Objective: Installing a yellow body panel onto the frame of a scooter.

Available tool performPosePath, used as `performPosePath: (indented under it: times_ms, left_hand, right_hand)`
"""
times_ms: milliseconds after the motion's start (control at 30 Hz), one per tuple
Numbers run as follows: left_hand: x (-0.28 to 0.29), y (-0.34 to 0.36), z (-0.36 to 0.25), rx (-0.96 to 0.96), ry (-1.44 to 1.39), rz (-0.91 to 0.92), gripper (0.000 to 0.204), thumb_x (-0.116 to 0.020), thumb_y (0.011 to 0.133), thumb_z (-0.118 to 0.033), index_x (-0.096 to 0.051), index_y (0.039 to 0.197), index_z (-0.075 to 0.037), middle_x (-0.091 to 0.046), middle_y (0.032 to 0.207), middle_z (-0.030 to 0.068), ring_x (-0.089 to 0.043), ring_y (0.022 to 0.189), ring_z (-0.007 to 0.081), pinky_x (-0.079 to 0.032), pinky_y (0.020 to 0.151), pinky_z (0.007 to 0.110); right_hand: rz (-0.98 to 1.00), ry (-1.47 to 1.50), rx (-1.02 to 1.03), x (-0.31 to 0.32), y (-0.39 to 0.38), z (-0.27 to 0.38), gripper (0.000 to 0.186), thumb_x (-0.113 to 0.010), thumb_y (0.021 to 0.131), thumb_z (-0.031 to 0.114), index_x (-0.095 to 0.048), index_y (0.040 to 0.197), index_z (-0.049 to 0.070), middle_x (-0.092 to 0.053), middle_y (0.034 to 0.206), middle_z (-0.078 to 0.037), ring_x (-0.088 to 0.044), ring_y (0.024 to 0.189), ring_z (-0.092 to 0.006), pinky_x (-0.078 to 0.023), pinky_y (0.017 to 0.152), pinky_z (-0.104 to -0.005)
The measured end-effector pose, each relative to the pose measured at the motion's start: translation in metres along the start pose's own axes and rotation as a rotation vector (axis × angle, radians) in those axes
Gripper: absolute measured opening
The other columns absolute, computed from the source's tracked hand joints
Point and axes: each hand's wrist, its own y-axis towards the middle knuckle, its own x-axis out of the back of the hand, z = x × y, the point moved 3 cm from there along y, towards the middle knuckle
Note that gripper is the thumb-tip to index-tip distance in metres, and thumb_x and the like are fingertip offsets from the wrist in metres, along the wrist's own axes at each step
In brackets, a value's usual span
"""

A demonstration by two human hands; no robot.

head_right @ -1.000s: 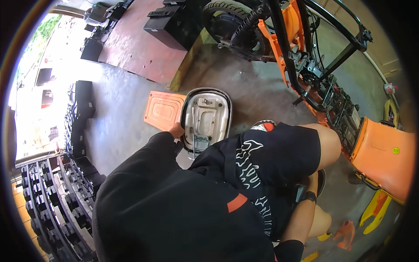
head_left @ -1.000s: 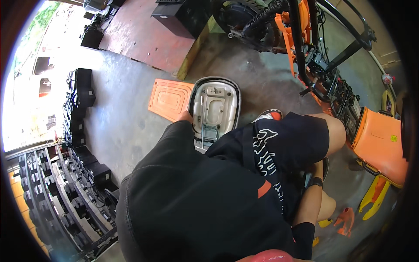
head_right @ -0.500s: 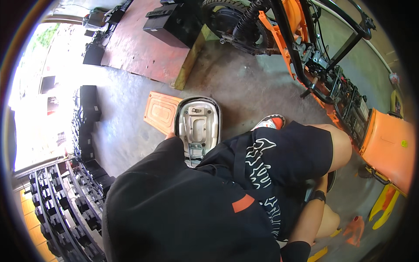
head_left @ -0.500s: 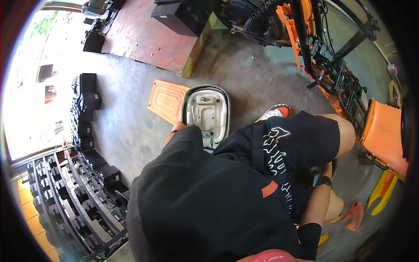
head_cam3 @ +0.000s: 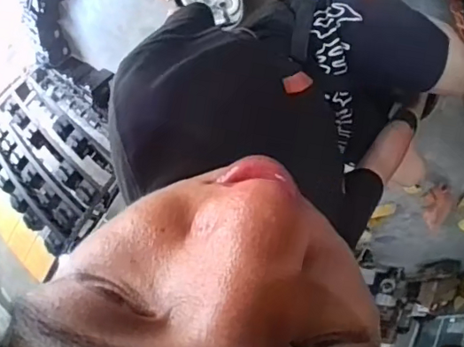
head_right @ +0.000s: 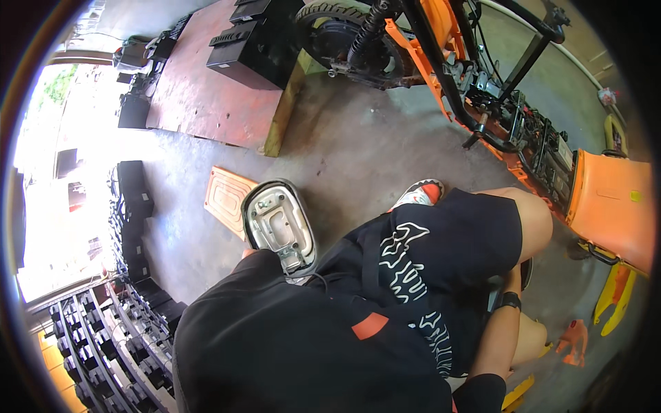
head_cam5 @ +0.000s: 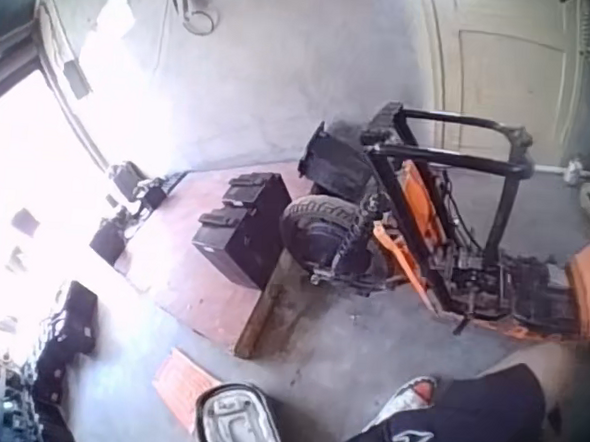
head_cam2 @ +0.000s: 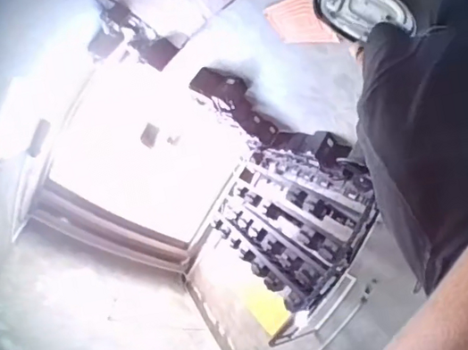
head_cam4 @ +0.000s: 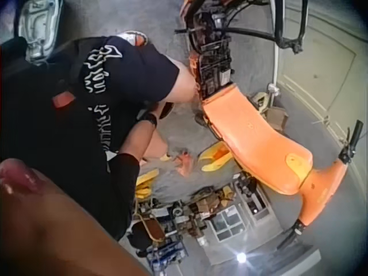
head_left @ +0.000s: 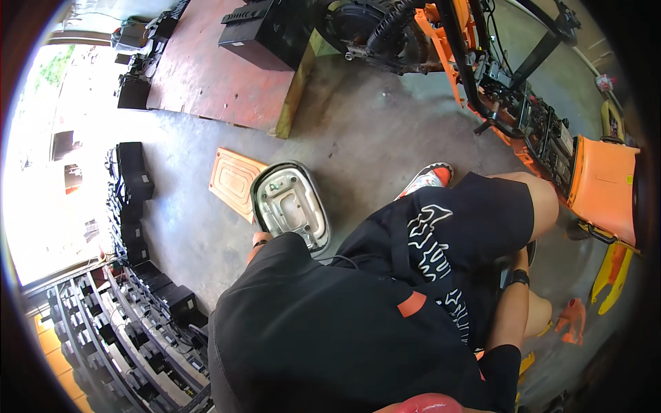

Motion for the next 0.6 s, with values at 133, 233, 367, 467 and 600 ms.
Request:
performPosePath:
  times_ms: [133,233,367,467,600]
  left_hand:
    - [0.001,-0.013,-0.02,-0.044,-0.016,-0.04,0.026,-0.057,0.082,-0.016,-0.072,0.096,-0.001,-0.067,0.108,0.0245,-0.064,0.104,0.0391,-0.052,0.084,0.044]
    - [0.026,-0.014,-0.035,-0.128,0.0,-0.124,0.025,-0.057,0.082,-0.016,-0.073,0.094,-0.001,-0.067,0.107,0.0247,-0.065,0.102,0.0397,-0.052,0.083,0.045]
    - [0.116,-0.006,-0.149,-0.349,-0.007,-0.311,0.024,-0.056,0.082,-0.015,-0.073,0.093,-0.001,-0.067,0.106,0.025,-0.065,0.101,0.0403,-0.052,0.083,0.046]
    - [0.251,-0.056,-0.266,-0.825,-0.533,-0.886,0.03,-0.051,0.085,-0.014,-0.062,0.11,0.001,-0.066,0.104,0.0259,-0.062,0.098,0.0437,-0.049,0.084,0.047]
    - [0.397,-0.39,-0.441,-1.764,-0.847,-0.953,0.016,-0.055,0.092,-0.006,-0.066,0.102,-0.002,-0.068,0.1,0.0148,-0.066,0.094,0.0311,-0.049,0.085,0.038]
  right_hand:
    - [-0.026,-0.01,0.026,-0.003,0.0,0.006,0.042,-0.05,0.091,0.032,-0.067,0.1,-0.005,-0.068,0.091,-0.027,-0.068,0.085,-0.039,-0.052,0.075,-0.0444]
    - [-0.059,-0.056,0.08,-0.005,0.005,0.017,0.042,-0.05,0.091,0.032,-0.068,0.1,-0.005,-0.068,0.091,-0.027,-0.068,0.086,-0.0395,-0.052,0.076,-0.0447]
    - [-0.243,-0.252,0.182,0.014,-0.007,0.048,0.04,-0.051,0.09,0.031,-0.069,0.099,-0.004,-0.067,0.096,-0.028,-0.065,0.092,-0.0419,-0.05,0.082,-0.0458]
    - [-0.292,-0.279,0.243,0.033,-0.072,0.125,0.037,-0.054,0.086,0.028,-0.07,0.101,-0.001,-0.066,0.103,-0.027,-0.064,0.099,-0.0418,-0.048,0.089,-0.0461]
    - [-0.435,-0.167,0.303,0.077,-0.115,0.134,0.037,-0.054,0.087,0.028,-0.068,0.108,0.0,-0.066,0.108,-0.025,-0.062,0.104,-0.0406,-0.047,0.092,-0.0444]
